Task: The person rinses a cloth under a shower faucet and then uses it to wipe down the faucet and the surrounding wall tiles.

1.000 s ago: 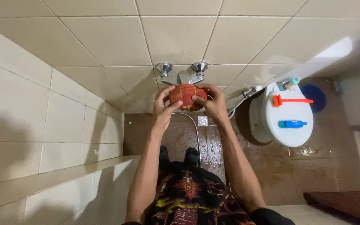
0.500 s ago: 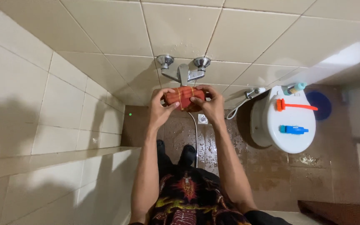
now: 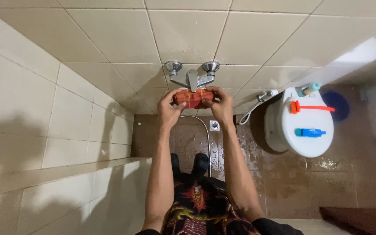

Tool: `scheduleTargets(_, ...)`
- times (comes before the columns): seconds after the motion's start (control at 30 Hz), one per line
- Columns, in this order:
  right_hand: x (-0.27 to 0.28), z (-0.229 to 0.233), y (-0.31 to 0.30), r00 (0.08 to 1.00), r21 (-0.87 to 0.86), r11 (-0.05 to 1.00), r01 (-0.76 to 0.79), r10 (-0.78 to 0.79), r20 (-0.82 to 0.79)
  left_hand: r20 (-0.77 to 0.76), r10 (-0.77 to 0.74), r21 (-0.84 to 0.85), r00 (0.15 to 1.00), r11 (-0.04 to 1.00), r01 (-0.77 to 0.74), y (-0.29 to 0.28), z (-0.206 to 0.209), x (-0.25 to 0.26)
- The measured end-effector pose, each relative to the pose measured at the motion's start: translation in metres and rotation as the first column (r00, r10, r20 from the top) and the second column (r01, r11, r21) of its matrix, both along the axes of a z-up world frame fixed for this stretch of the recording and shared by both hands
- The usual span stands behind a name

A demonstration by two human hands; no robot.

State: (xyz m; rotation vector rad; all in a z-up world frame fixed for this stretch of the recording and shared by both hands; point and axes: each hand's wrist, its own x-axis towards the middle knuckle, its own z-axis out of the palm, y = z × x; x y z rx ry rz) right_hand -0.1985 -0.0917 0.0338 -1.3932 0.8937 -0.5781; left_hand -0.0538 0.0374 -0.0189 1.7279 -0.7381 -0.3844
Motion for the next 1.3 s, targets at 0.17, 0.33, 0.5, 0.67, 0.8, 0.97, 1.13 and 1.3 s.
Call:
scheduleTargets(0.17,0.016,-0.037,-0.011,0.992,-0.164,0.985,0.057,-0.037,0.123,0.04,0.024,-0.094,0.999,0.995,-0.02,-0.013,-0.002,0.014)
scheduleTargets(0.33,0.028,-0.051,-0.014,0.98,-0.123,0.985,0.119,-0.097,0.172,0.093,0.104,0.106,0.99,0.988,-0.113,-0.018,0.024,0.01)
scheduleTargets(0.5,0.025,-0.031,-0.003,0.991,-0.171,0.976,0.133,-0.131,0.024,0.288,0.159,0.013,0.944,0.985,-0.17,-0.014,0.011,0.008)
scheduleTargets(0.67,0.016,-0.017,0.008,0.99,-0.247,0.962,0.114,-0.131,-0.054,0.282,0.052,0.051,0.958,0.996,-0.069,-0.005,0.004,0.015)
scheduleTargets(0.8,0.009,-0.013,0.016,0.992,-0.254,0.962,0.099,-0.116,-0.054,0.269,-0.023,0.044,0.963,0.999,0.012,0.003,0.006,0.02)
scheduleTargets(0.97,0.01,-0.009,0.028,0.988,-0.183,0.975,0.122,-0.137,-0.069,0.252,-0.075,0.014,0.965,0.997,0.074,0.012,0.007,0.025)
scheduleTargets(1.13,0.01,-0.008,0.029,0.98,-0.141,0.976,0.166,-0.18,-0.091,0.208,-0.067,0.003,0.976,0.998,0.068,0.012,0.019,0.024)
scheduleTargets(1.3,0.013,-0.03,0.006,0.994,-0.324,0.941,0.103,-0.113,-0.013,0.272,-0.012,-0.093,0.962,0.995,0.039,0.001,0.025,0.025)
